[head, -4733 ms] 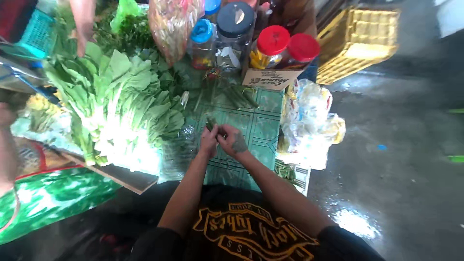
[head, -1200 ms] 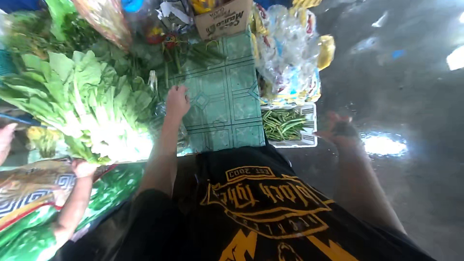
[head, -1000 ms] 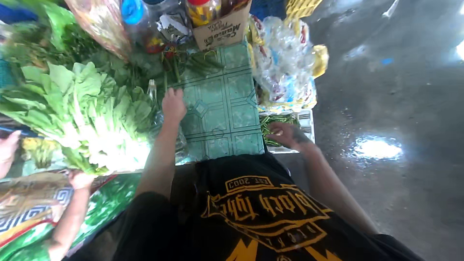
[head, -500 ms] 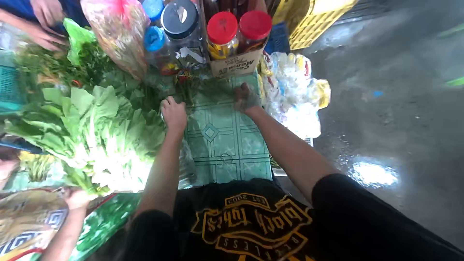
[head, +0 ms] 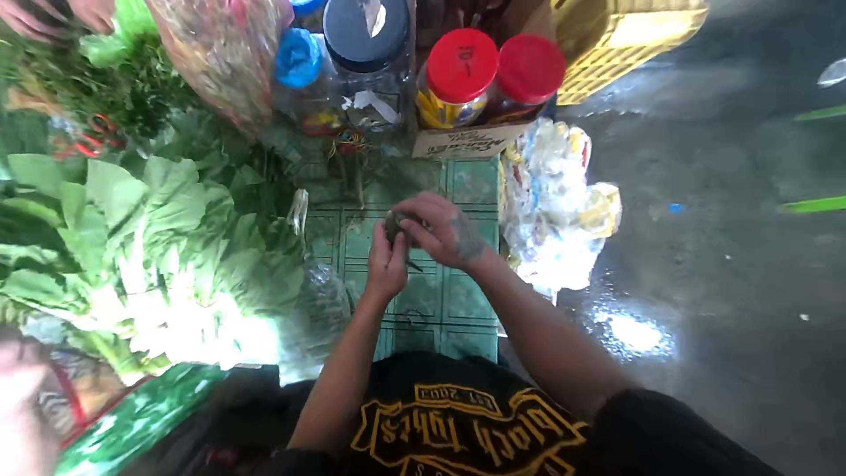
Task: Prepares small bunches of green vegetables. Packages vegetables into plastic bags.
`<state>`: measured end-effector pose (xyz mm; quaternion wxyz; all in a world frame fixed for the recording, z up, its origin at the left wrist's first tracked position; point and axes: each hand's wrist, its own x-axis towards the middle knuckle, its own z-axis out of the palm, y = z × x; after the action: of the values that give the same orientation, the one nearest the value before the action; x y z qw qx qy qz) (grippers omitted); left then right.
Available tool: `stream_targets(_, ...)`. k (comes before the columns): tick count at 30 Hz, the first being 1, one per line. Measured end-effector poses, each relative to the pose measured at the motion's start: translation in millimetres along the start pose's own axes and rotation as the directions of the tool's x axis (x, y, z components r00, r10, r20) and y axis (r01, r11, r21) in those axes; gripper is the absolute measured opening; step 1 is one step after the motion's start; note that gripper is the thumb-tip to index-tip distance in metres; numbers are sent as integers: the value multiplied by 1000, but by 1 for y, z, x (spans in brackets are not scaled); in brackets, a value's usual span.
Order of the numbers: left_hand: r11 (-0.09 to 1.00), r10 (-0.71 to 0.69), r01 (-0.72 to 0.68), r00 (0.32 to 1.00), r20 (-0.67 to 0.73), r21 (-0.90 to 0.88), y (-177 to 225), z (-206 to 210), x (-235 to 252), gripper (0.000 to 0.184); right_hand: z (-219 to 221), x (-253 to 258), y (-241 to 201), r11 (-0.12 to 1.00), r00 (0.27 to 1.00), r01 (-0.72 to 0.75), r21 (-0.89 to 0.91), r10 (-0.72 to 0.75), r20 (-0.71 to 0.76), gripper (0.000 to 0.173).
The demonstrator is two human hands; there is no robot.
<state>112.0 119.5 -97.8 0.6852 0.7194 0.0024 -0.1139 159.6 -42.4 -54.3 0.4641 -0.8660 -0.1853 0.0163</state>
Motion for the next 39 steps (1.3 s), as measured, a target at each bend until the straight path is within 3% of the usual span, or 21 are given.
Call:
stream_targets(2,974,-115,110,993,-19,-197,-15,-5,8,37,15,18,20,977,977,-212,-18,212,-3,32)
stream_targets(4,929,-227,198,972,-60,-313,-29,-17,14,36,31,30,38,856,901,-409,-316,433,5,41)
stream_targets(6,872,-287,222,954,-88,-436,-36,-28,16,33,49,31,51,732,855,-429,-529,518,25,44)
stream_targets(8,839,-283,198,954,-96,-507,-37,-37,16,29,58,23,59,700,888,-368,-613,461,-7,37)
stream_targets(11,866,-272,199,957,-98,-458,-33,-48,13,30,41,10,51,821,926,-352,-450,375,-40,27)
stream_targets(14,905,-239,174,963,-125,-388,-26,-56,12,32,6,-1,25,959,990,-140,-245,138,-26,17)
stream_targets(17,976,-145,122,982,-122,-182,-20,-56,7,40,-16,-1,-11,981,995,27,-190,-8,100,24)
stream_targets(19,989,-48,47,999,-4,-142,-19,-47,2,47,-7,3,-27,994,989,-6,-108,22,145,31)
stream_targets(21,970,-49,67,995,81,-233,-17,-32,-6,55,11,7,-33,992,982,-125,21,121,145,31)
stream_targets(24,829,-233,206,972,14,-521,-18,-20,-19,36,27,22,-21,922,948,-300,246,260,181,34)
stream_targets(25,779,-297,243,955,0,-579,-19,-23,-25,31,32,30,-11,915,942,-330,234,304,140,33)
stream_targets(27,681,-394,286,919,-8,-675,-21,-29,-38,27,40,44,8,914,914,-404,-24,405,11,32)
stream_targets(30,602,-417,284,909,10,-746,-23,-41,-54,28,51,59,26,707,811,-565,-426,570,-130,47)
stream_targets(32,599,-398,273,917,16,-753,-23,-49,-58,30,58,61,42,609,817,-536,-585,549,-177,46)
stream_targets(35,603,-445,305,896,6,-737,-18,-52,-60,30,63,56,54,595,882,-424,-683,444,-160,37)
stream_targets(39,613,-434,303,901,10,-730,-18,-49,-54,29,56,54,41,595,869,-425,-682,478,-125,42)
